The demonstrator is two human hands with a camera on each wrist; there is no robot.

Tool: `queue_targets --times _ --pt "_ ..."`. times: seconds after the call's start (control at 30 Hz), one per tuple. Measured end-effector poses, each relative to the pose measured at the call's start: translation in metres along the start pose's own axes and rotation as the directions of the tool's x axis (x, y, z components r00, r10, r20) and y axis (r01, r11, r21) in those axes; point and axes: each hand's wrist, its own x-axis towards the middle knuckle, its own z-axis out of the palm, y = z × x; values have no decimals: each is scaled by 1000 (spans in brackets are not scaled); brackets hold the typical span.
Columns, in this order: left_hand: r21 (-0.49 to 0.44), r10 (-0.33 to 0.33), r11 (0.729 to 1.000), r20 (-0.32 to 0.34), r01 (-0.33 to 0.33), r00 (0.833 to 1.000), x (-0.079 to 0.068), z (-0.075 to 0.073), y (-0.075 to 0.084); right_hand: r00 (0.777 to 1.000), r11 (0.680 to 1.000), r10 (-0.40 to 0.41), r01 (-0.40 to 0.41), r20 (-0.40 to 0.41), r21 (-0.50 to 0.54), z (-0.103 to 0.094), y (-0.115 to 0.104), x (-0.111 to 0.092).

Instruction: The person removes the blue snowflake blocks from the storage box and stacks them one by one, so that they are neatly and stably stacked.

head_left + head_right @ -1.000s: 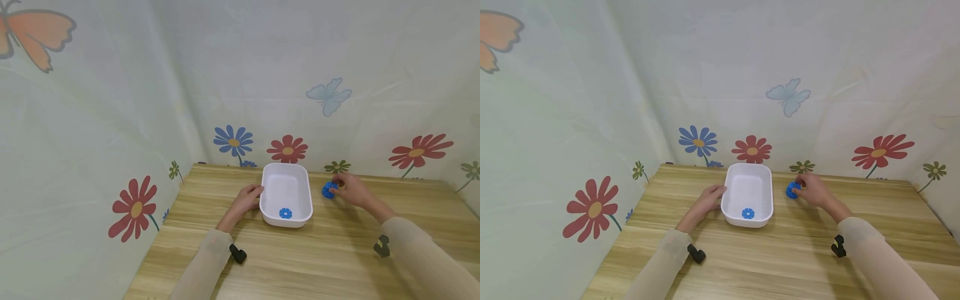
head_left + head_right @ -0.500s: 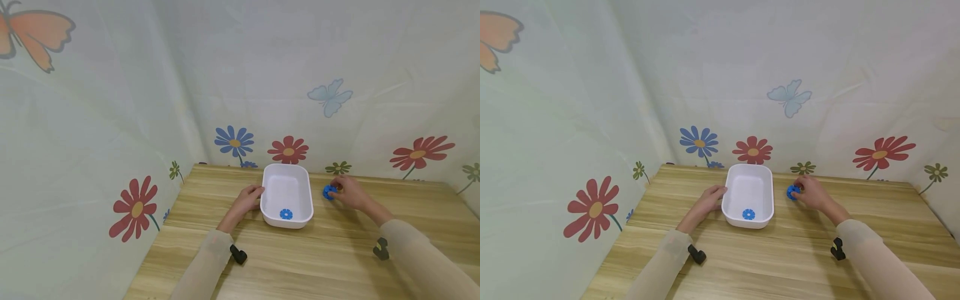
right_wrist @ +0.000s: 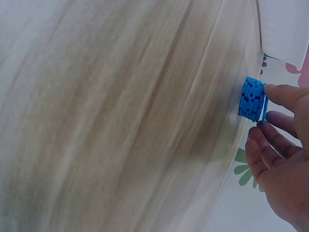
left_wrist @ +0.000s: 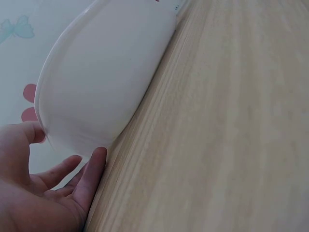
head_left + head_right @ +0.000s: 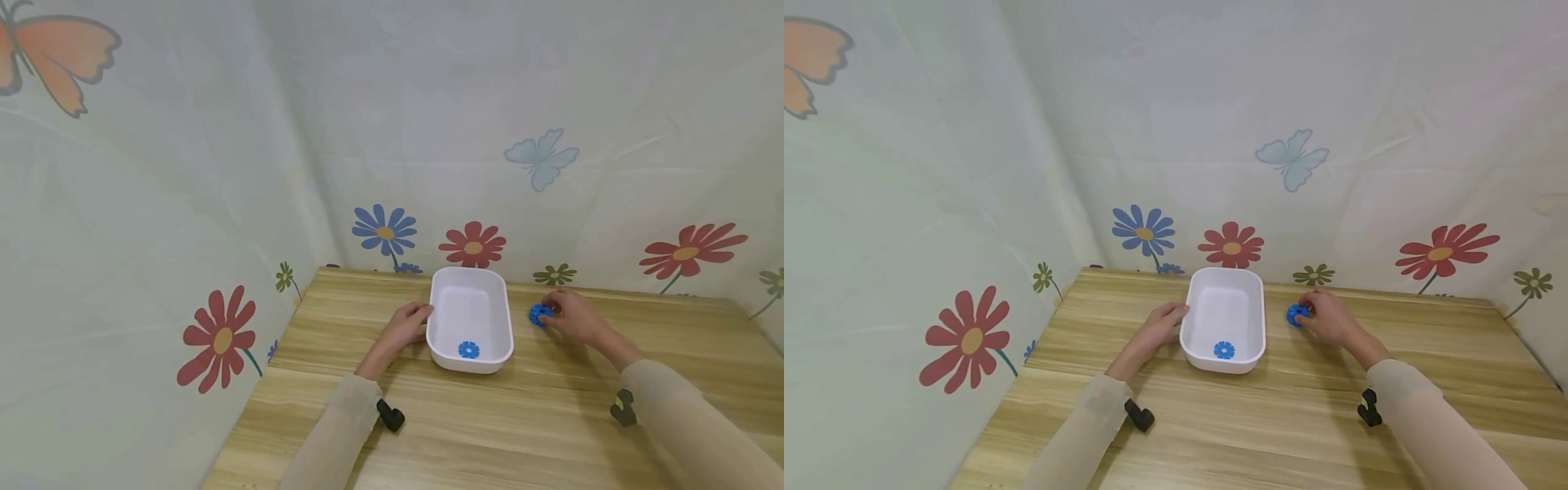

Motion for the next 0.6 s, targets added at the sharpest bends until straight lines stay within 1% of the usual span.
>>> queue_targets --times 0.27,0.6 --pt "8 -7 1000 -7 7 1000 0 1 1 1000 1000 -3 3 -14 -12 4 6 2" --pt "-1 -11 1000 -13 11 1000 0 0 -1 1000 1000 15 -15 15 -7 3 3 2"
